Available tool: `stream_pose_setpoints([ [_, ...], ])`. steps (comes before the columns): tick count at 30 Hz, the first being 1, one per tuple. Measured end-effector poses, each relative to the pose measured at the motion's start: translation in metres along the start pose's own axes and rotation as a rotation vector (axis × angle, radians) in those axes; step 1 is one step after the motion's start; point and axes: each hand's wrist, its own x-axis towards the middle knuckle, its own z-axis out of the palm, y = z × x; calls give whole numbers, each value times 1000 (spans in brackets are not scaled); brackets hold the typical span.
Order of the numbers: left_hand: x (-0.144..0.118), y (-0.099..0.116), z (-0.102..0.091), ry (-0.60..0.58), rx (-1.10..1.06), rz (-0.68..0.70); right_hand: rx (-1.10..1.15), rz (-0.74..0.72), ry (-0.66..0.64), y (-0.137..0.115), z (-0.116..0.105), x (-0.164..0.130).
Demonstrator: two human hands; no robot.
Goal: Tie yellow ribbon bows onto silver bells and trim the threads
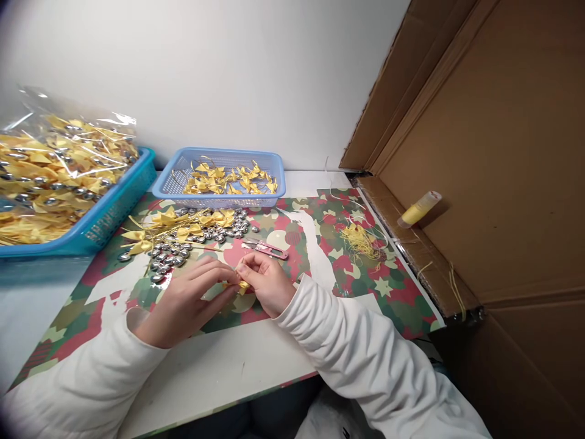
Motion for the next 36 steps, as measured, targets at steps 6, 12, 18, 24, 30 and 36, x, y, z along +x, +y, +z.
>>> stream_pose_setpoints([
  [6, 1, 4, -3, -9, -40, 6, 143, 82, -29, -5, 2, -3],
  [12, -1, 4, -5, 37, 51, 0, 99, 163, -6, -13, 1, -4],
  [18, -2, 3, -3, 16, 93, 46, 69, 110, 20, -10, -1, -3],
  [24, -3, 5, -7, 1, 31, 76, 150, 196, 0, -11, 0, -4],
  [30, -2, 6, -9, 12, 19, 119, 212, 224, -39, -11, 0, -4],
  [36, -3, 8, -10, 156, 7, 46, 212, 199, -36, -16, -3, -3],
])
